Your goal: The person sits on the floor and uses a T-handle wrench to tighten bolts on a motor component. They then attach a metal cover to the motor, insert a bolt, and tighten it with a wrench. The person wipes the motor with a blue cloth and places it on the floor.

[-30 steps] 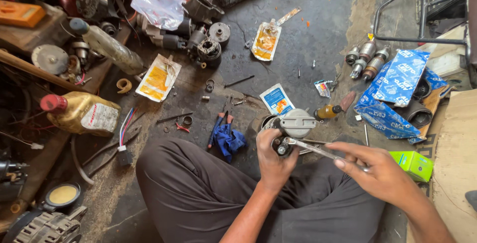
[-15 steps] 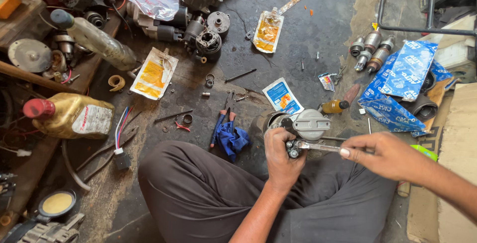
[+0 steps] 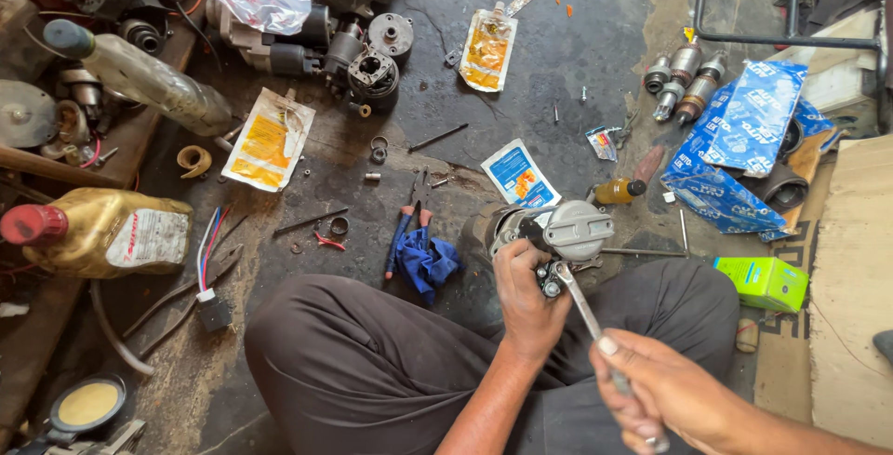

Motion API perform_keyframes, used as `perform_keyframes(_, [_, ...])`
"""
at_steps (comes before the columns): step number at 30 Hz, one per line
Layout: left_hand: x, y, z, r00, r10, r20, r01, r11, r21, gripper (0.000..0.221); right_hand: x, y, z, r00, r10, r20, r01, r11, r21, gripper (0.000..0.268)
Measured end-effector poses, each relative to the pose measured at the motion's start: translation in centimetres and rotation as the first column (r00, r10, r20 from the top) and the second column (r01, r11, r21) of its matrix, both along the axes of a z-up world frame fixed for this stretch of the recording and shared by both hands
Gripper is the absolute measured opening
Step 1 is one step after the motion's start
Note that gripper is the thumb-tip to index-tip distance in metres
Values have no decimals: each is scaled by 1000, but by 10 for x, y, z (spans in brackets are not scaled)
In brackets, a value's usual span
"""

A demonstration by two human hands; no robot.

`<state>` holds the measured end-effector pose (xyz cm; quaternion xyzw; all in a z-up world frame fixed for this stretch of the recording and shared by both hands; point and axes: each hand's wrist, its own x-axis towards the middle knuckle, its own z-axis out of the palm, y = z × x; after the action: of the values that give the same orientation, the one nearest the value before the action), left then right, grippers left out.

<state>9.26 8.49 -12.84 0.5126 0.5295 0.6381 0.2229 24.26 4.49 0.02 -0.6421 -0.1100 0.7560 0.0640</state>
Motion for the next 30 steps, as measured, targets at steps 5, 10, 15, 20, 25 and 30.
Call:
perform_keyframes(5, [-4,-1,0,1000,2,-23,-2,1000,-5,52,35,22,-3,922,301,243,-356,905,231,42])
perform_keyframes(10, [-3,0,3,1000,-16,-5,16,1000,-8,52,62,73,-8,557,640,530,-829,469,305,47])
perform_keyframes(15, [-5,-1,4,1000,-14,-14,14,1000,-11,52,53,114,-1,307,693,652,-951,208,227,47])
perform_keyframes(20, [-3,-1,3,1000,-16,-15,15,1000,-8,52,39,142,18,175,661,729,-982,60,181,39])
perform_keyframes(25, [-3,-1,2,1000,-7,3,7,1000,-13,52,26,100,18,602,734,314,-773,634,-1,34])
perform_keyframes(30, [-7,-4,2,999,-46,5,46,999,-11,52,34,43,-15,883,399,248,-451,867,211,40])
